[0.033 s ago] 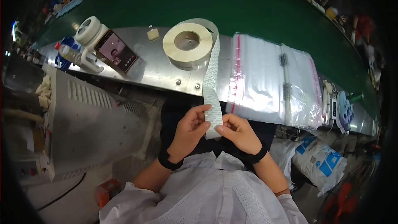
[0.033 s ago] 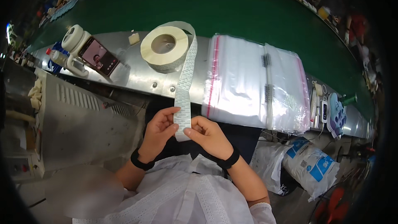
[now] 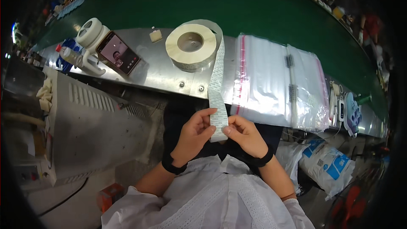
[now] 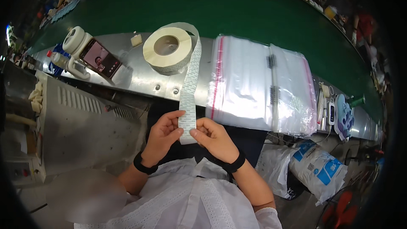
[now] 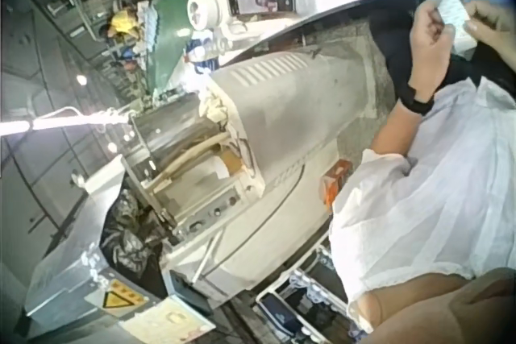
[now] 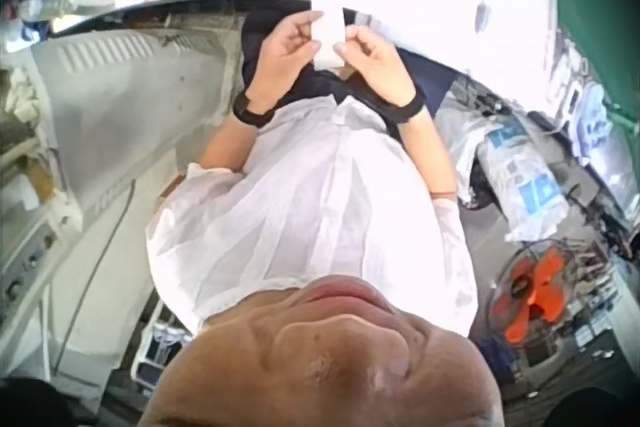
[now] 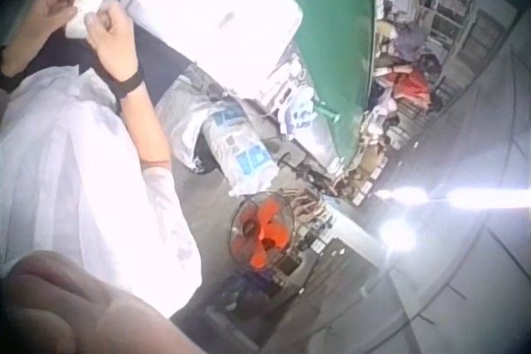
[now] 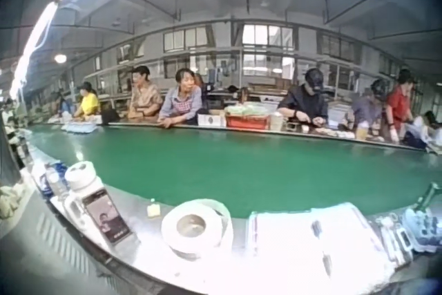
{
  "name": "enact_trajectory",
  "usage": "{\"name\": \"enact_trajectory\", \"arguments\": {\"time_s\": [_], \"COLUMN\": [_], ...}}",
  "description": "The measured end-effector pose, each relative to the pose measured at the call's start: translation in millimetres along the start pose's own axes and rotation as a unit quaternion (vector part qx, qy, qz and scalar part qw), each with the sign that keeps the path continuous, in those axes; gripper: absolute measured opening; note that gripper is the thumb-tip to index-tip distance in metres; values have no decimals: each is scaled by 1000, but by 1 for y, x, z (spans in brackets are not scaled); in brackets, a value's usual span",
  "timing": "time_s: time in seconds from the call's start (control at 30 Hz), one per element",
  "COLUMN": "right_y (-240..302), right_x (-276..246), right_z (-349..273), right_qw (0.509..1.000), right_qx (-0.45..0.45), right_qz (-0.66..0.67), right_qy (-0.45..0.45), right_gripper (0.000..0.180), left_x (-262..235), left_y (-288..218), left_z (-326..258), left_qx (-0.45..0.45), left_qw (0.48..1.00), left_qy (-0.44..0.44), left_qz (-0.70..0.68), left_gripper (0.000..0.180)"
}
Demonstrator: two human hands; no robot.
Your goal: The person sits at a workstation and repeatedly places small white rectangular items into clear plastic zip-lock bags. They seal each bag and place it on a stack on the table. The process is repetitive and involves handling items one by one.
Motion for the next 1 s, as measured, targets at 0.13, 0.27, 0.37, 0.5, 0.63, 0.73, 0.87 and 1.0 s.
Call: {"name": "enact_trajectory", "arguments": {"time_s": [0.13,0.27,0.37,0.5,0.63,0.73,0.87,1.0], "right_y": [7,-7,-7,3,5,3,-4,-9], "right_x": [3,-3,-4,6,13,14,10,0], "right_z": [-6,-6,-1,7,12,13,11,1], "right_qw": [1000,997,994,986,986,988,981,924], "right_qx": [-19,16,-3,-62,-72,-70,-60,-75], "right_qz": [1,-69,-100,-152,-149,-140,-182,-376], "right_qy": [13,-8,-35,-22,2,7,-18,-5], "right_gripper": [9,8,7,6,5,6,6,8], "left_x": [-1,-6,5,5,-2,-8,-21,-30], "left_y": [-1,7,-23,-20,-24,-30,-35,-51], "left_z": [2,2,-1,-6,-6,-5,-1,12], "left_qx": [-9,-15,184,104,80,119,164,133], "left_qw": [999,995,835,912,939,924,892,901], "left_qy": [-32,-71,-135,-35,-51,-71,-101,-148], "left_qz": [0,64,500,395,330,355,410,386], "left_gripper": [39,36,31,20,13,5,3,6]}}
Point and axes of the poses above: each hand's wrist, its own z-axis towards the middle knuckle, its own x-axis out of the palm, y = z × x, the point moved 4 cm from there along z, towards the middle knuckle, and after that the axes turned 7 degrees about y, right-handed, at the moved point
